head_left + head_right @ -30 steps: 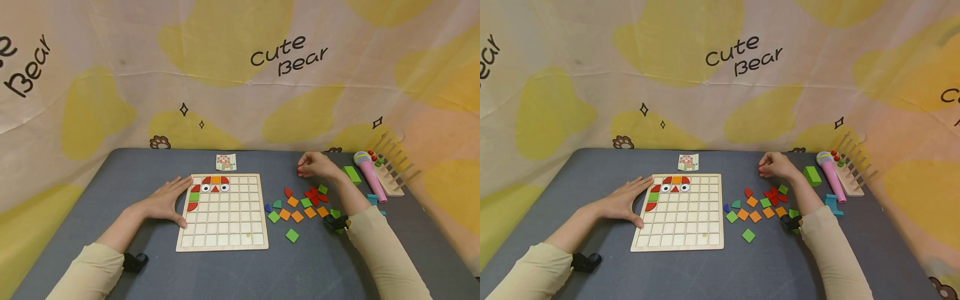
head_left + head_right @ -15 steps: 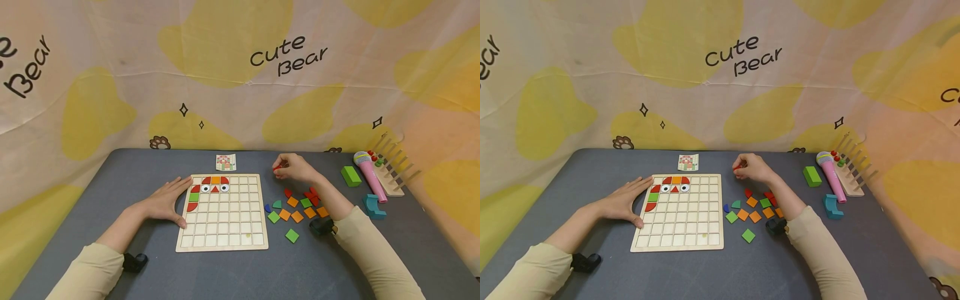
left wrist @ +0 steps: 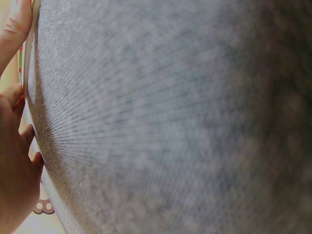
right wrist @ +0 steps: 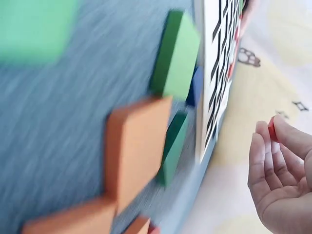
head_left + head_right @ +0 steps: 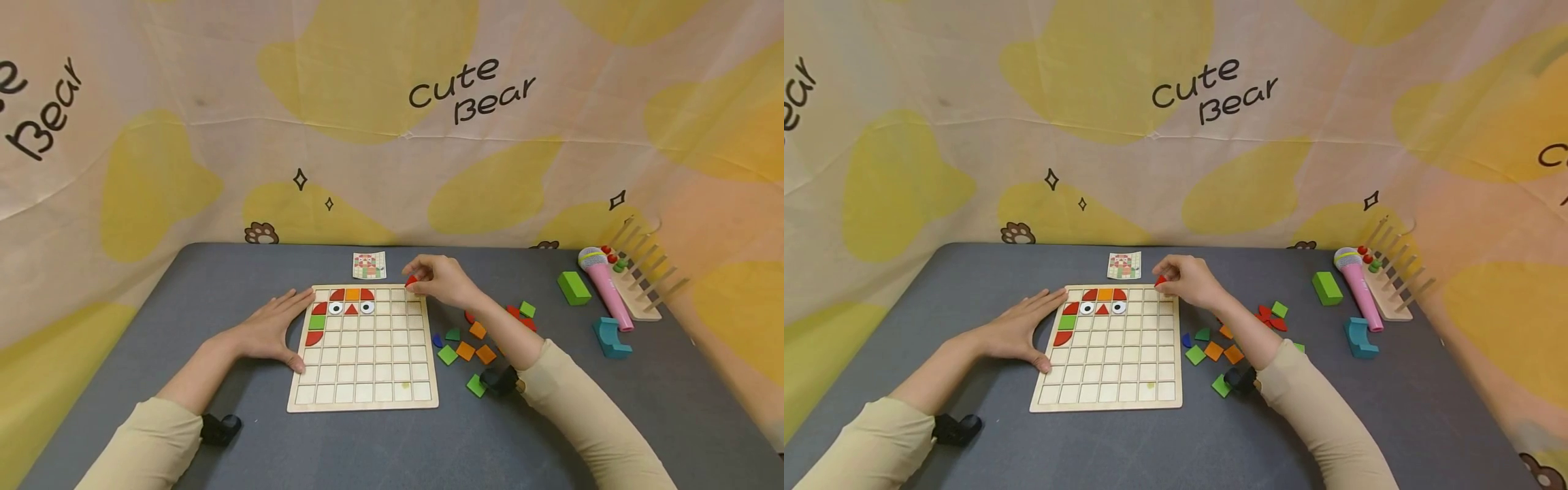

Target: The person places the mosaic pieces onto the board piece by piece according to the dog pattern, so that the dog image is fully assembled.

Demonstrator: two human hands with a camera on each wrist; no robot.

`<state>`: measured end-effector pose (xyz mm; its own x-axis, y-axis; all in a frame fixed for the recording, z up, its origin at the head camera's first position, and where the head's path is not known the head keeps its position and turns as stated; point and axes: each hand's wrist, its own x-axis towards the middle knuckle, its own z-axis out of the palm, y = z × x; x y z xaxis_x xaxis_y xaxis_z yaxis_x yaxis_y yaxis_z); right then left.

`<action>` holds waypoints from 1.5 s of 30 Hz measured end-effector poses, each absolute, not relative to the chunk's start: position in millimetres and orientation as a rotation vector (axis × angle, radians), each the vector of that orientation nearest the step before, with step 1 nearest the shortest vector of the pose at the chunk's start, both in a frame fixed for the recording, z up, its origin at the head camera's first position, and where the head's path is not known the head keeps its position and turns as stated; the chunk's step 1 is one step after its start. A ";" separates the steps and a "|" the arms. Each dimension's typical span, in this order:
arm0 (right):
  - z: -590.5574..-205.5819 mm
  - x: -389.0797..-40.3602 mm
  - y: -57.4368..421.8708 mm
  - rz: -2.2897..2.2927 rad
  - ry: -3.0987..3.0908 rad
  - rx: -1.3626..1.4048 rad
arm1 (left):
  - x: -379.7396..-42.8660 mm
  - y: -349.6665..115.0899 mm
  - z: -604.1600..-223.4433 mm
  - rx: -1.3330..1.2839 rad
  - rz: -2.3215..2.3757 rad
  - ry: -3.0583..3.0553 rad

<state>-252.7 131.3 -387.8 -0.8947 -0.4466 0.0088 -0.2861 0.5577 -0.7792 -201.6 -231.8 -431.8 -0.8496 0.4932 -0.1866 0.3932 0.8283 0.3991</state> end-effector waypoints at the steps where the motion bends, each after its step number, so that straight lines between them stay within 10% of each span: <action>1: -387.3 -252.0 127.4 -1.261 2.601 -0.622 | -201.5 -231.8 -431.8 0.675 0.506 2.728; 45: -400.9 -235.8 51.0 -1.001 2.540 -0.672 | -200.3 -230.5 -429.5 0.673 0.509 2.726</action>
